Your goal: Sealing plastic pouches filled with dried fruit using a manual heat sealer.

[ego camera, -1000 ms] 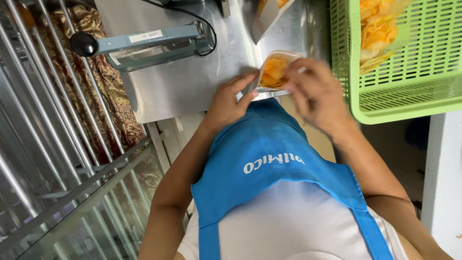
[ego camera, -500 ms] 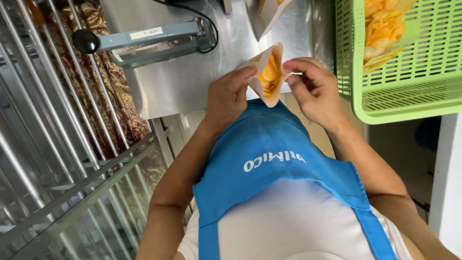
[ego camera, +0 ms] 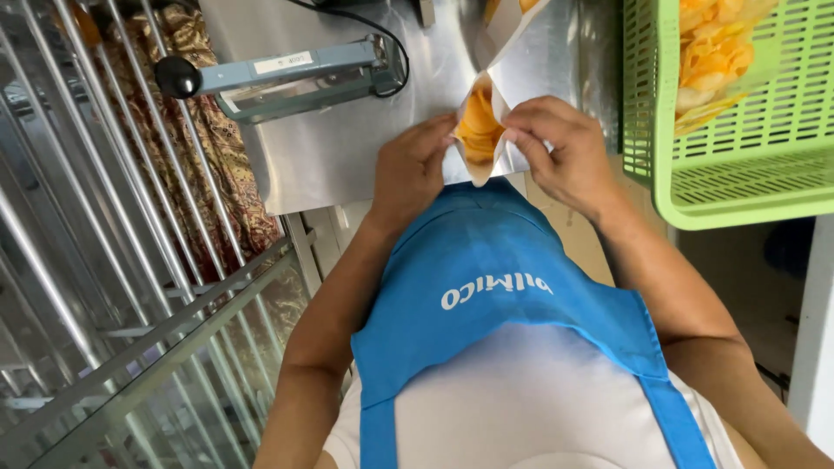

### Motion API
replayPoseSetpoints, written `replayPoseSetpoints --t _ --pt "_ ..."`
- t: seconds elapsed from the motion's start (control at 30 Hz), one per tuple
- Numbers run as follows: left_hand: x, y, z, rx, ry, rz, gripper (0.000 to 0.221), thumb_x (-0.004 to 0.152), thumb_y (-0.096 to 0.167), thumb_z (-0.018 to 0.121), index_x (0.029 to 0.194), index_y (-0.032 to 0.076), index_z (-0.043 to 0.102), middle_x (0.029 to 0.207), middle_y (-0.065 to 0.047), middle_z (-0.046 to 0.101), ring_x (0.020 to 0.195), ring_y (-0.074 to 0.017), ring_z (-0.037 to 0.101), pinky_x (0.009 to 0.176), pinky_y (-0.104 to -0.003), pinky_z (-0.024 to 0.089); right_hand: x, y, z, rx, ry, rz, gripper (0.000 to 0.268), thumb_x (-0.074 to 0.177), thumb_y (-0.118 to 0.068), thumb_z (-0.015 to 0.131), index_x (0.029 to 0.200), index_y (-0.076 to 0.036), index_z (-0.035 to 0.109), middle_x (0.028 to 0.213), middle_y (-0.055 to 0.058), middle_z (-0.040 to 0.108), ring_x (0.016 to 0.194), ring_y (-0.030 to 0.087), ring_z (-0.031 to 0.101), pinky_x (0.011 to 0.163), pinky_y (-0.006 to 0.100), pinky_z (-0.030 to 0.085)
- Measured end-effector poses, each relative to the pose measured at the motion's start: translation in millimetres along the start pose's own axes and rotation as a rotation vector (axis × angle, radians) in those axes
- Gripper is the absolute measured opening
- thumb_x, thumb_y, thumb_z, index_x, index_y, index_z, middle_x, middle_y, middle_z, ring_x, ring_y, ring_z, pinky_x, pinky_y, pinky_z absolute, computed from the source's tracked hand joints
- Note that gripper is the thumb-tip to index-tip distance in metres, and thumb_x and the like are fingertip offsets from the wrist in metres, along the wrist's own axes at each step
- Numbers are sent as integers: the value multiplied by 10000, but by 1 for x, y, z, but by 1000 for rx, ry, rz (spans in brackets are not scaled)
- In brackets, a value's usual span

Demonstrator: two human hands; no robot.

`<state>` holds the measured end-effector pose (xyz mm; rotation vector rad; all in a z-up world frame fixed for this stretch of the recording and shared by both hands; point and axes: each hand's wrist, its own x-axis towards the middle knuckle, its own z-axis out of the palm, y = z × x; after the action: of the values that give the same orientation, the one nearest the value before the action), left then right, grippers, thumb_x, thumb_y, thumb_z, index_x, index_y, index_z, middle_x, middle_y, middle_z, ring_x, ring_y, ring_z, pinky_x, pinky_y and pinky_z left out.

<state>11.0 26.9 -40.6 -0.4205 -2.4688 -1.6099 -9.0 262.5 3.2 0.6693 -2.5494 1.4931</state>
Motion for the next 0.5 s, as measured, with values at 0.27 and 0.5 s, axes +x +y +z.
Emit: replayPoseSetpoints --t 0.27,0.5 --pt "7 7 -29 139 -166 24 355 1021 189 714 1353 86 637 1335 -118 699 1222 -278 709 1019 -380 598 1 -2 -9 52 -244 25 428 980 -141 766 1316 95 647 1263 227 594 851 253 607 831 364 548" --pt "20 18 -37 108 -25 131 100 1018 129 677 1070 76 745 1062 -113 782 999 -263 774 796 -338 632 2 1 -10 -108 2 -155 190 1061 -67 736 1043 122 734 948 232 699 841 335 670 758 406 550"
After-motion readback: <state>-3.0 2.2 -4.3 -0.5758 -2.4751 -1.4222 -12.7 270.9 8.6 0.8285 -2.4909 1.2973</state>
